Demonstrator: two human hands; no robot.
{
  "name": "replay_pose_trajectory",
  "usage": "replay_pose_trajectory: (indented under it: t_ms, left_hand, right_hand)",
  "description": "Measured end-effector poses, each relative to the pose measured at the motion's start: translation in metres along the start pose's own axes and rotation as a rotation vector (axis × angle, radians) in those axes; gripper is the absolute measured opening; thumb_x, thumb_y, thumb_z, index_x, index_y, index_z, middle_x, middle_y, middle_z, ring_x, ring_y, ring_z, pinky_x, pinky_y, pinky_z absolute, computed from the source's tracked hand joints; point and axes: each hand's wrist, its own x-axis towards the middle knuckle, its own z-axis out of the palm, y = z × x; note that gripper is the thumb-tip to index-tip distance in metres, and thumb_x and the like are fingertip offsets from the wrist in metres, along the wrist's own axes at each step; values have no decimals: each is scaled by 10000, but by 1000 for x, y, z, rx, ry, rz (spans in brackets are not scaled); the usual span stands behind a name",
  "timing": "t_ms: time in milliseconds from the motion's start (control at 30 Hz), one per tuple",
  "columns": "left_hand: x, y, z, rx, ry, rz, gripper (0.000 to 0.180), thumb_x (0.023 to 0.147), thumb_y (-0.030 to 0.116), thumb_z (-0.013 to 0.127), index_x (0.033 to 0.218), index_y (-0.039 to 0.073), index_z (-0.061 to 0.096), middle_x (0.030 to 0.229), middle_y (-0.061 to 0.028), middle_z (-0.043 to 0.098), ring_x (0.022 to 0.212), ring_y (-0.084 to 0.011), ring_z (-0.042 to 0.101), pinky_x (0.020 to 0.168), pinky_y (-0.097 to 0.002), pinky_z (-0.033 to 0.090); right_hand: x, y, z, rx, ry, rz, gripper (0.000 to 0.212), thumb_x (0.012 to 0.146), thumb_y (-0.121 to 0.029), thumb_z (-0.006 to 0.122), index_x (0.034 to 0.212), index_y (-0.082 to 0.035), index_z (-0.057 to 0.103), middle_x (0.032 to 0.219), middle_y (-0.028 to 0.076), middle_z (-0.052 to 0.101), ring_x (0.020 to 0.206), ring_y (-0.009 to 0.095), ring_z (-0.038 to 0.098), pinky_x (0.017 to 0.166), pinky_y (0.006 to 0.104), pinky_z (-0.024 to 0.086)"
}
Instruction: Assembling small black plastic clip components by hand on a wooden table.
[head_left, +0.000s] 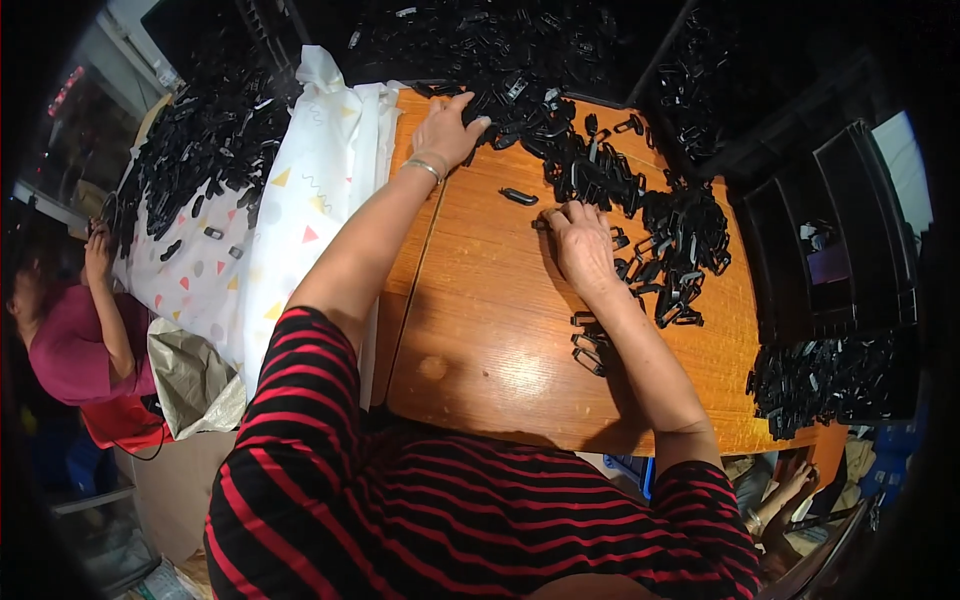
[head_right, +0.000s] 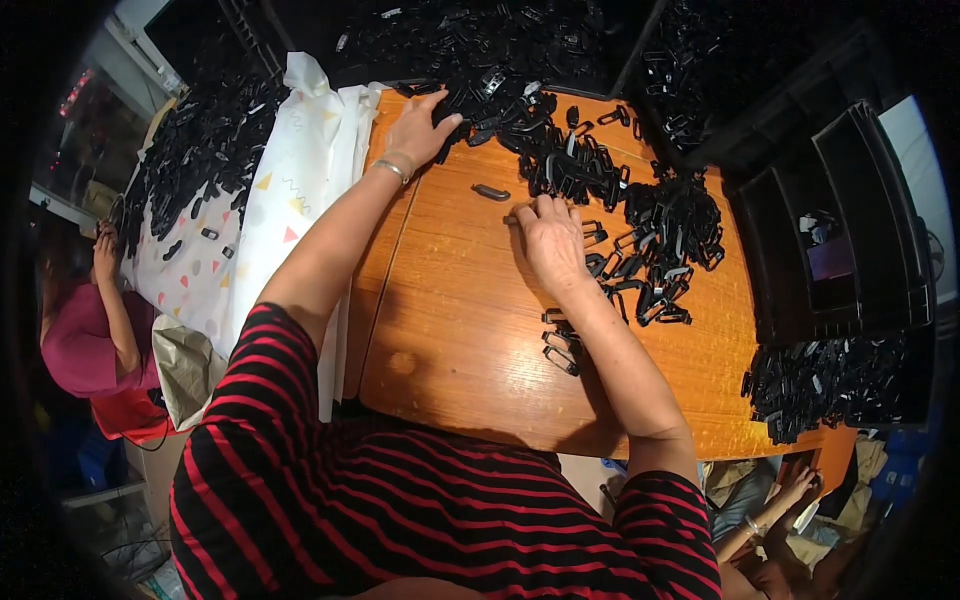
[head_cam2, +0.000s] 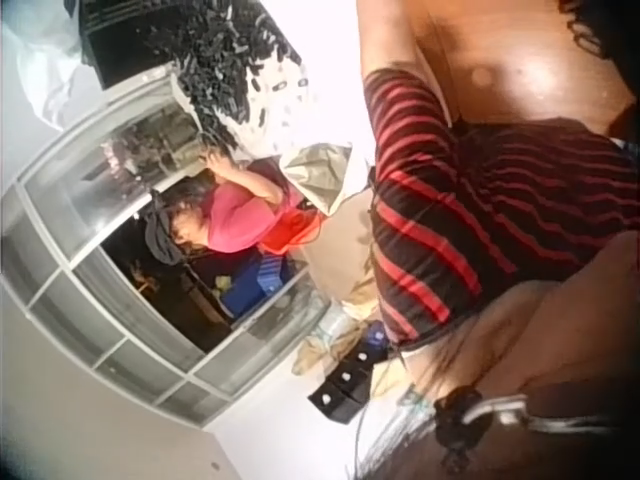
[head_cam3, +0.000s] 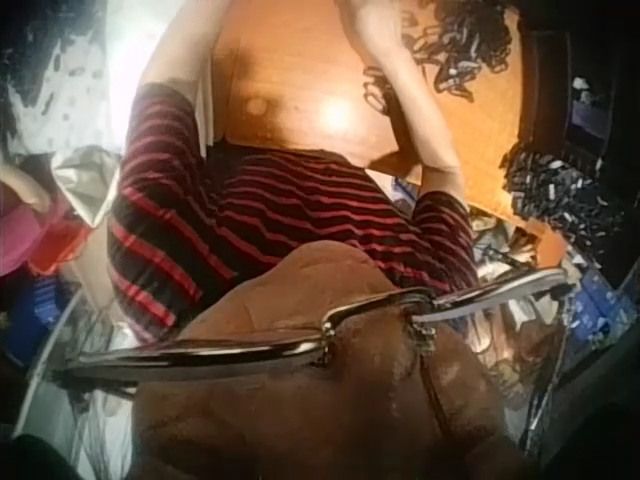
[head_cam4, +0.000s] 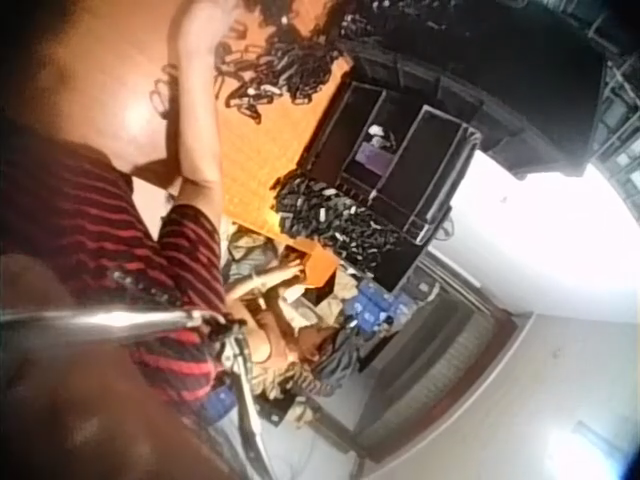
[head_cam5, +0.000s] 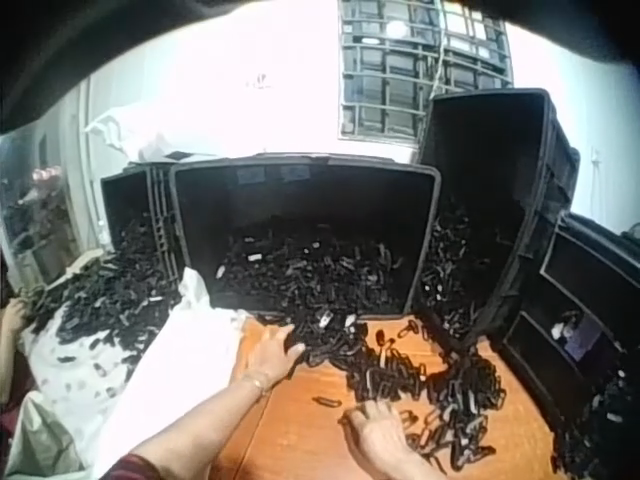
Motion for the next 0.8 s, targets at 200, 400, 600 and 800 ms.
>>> replay_pose_trajectory:
  t_ms: [200, 400, 600, 800]
  left_hand:
    - [-15, 0, 8, 88, -122, 156, 381, 862, 381, 653, 1191, 193, 613, 1271, -157, 481, 1029, -363, 594, 840, -452, 492]
    - [-78, -1, -4, 68, -152, 299, 333, 863, 361, 652, 1110, 138, 641, 1195, -126, 548, 1000, -332, 604, 812, -417, 504]
    - [-122, -15, -28, -469, -194, 311, 289, 915, 158, 591, 1188, 67, 610, 1113, -111, 606, 1023, -255, 601, 902, -330, 467]
    - [-154, -23, -40, -698, -122, 155, 245, 899, 89, 589, 1136, 44, 633, 1054, -97, 651, 979, -182, 621, 878, -279, 477]
  right_hand:
    - [-11, -21, -13, 100, -3, -54, 195, 824, -126, 663, 1009, -65, 660, 875, 119, 568, 898, 295, 567, 801, 402, 416]
    - [-31, -62, -40, 289, -48, -53, 220, 859, -139, 649, 1053, -38, 631, 822, 143, 580, 728, 347, 608, 642, 425, 486]
    - [-55, -74, -30, 433, -65, 31, 150, 865, -77, 621, 1003, -23, 637, 832, 182, 645, 734, 363, 631, 634, 423, 521]
    - [-65, -83, -33, 366, -68, 163, 79, 849, -71, 645, 919, -35, 648, 870, 155, 602, 705, 349, 629, 599, 416, 517]
